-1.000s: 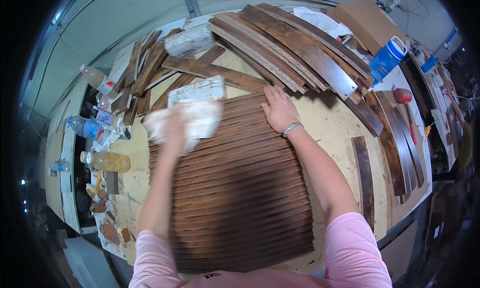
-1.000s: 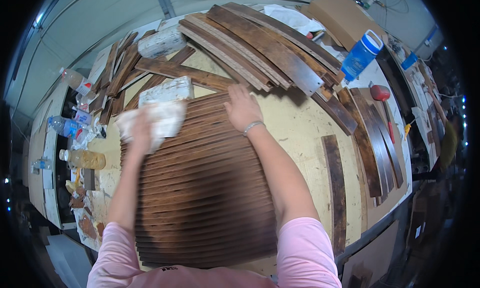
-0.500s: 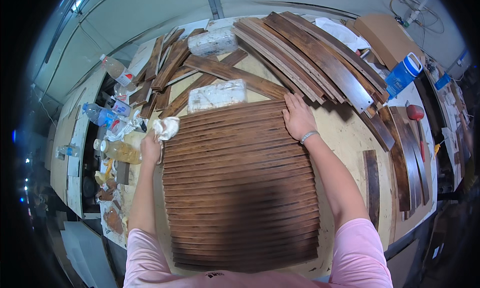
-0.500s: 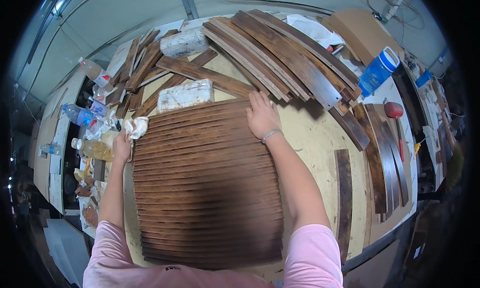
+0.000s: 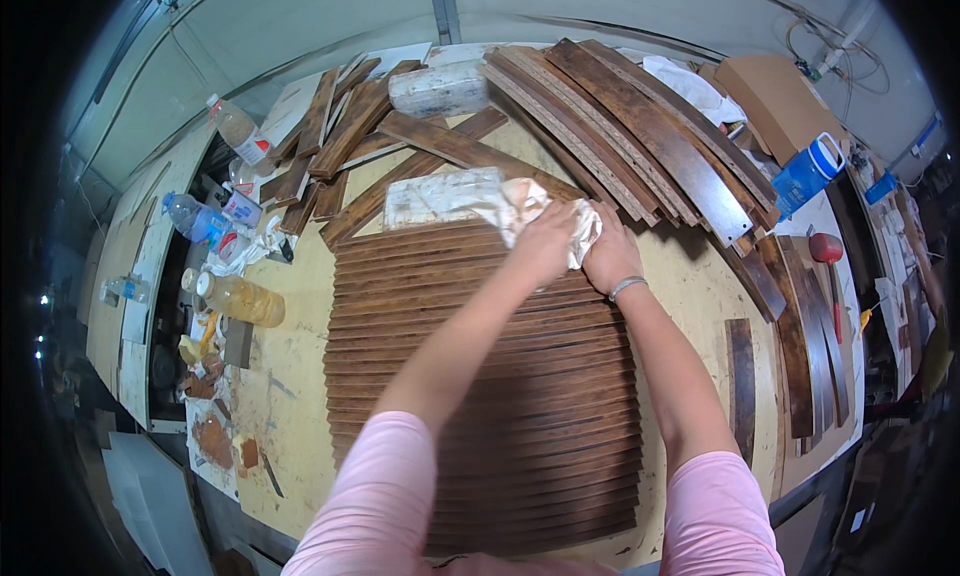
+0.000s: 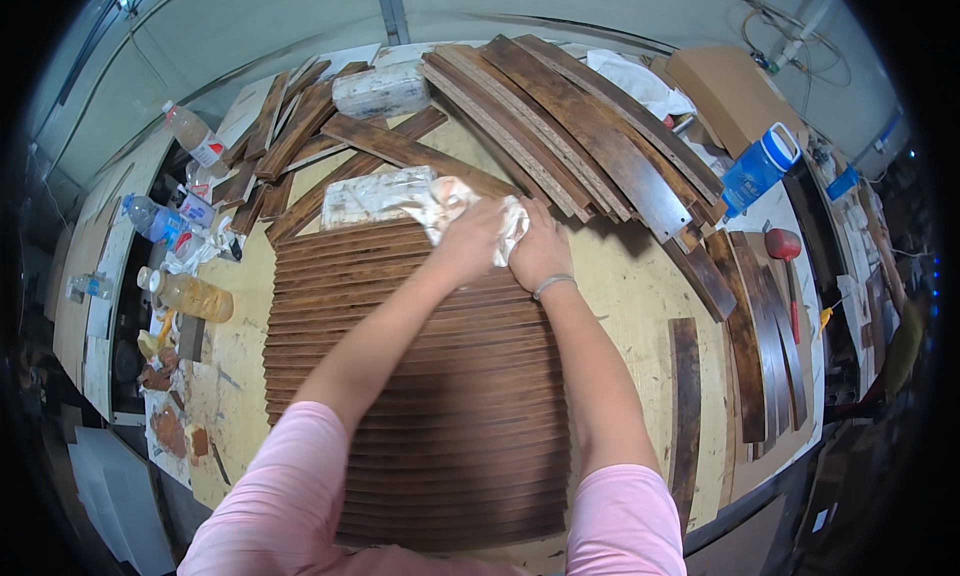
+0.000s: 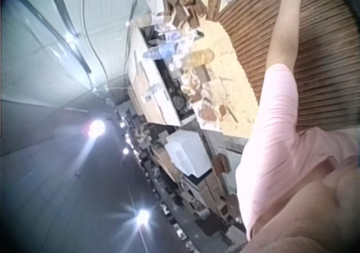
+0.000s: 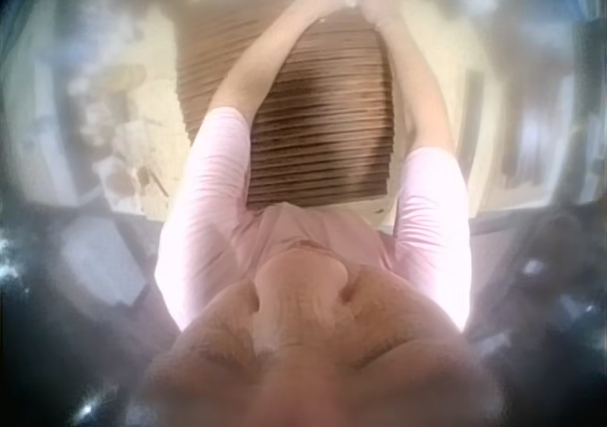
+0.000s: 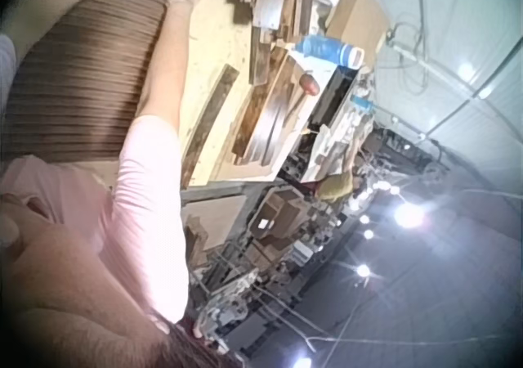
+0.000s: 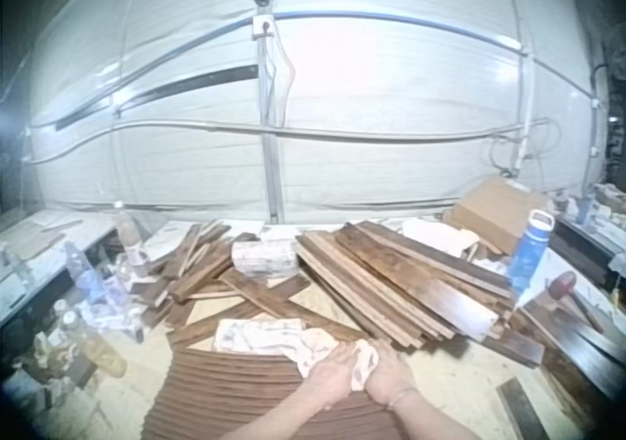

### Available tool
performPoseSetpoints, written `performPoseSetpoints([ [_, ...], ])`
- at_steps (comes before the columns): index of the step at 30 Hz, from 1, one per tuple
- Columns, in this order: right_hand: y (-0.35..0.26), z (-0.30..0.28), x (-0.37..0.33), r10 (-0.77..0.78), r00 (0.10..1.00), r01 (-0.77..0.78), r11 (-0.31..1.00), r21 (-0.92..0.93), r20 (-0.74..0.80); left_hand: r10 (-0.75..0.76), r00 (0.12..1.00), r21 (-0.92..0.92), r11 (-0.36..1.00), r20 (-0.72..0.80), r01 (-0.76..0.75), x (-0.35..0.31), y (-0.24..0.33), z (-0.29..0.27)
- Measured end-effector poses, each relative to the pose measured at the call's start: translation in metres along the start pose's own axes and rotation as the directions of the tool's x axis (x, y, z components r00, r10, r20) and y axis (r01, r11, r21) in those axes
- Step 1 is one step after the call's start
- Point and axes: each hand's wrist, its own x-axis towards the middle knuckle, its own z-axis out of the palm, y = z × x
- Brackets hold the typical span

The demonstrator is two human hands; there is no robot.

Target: The person rubs a stack of wood slats with a cloth, then rubs a smaller block against the slats, and finally wipes the assembled slat panel with a cloth.

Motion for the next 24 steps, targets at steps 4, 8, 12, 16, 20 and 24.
performPoseSetpoints([
  [4,0.012,-0.002,-0.003,-0.08,0.997,0.079,0.986,-0.148,0.001,-0.271,0.962,0.044,0.961,-0.019,0.272,-0.075,-0.076,-0.069],
  [8,-0.003,0.006,-0.003,-0.153,0.984,0.147,0.987,-0.067,-0.095,-0.504,0.83,0.117,0.834,-0.238,0.539,-0.178,-0.165,-0.158],
  [12,0.022,0.004,-0.01,0.19,0.972,-0.105,0.881,0.461,-0.14,-0.765,0.606,-0.643,0.581,-0.219,0.5,-0.185,-0.163,-0.208],
  [16,0.049,0.024,0.009,0.353,0.924,-0.307,0.457,0.834,0.147,-0.732,0.681,-0.875,0.346,-0.025,0.34,-0.135,-0.124,-0.197],
  [20,0.051,0.036,0.02,0.231,0.966,-0.243,0.666,0.706,0.115,-0.434,0.875,-0.521,0.706,0.216,0.479,-0.058,-0.073,-0.085],
  [24,0.073,0.045,0.011,0.049,0.996,-0.086,0.441,0.893,0.071,-0.041,0.922,0.123,0.992,0.386,-0.007,-0.003,0.04,-0.027],
])
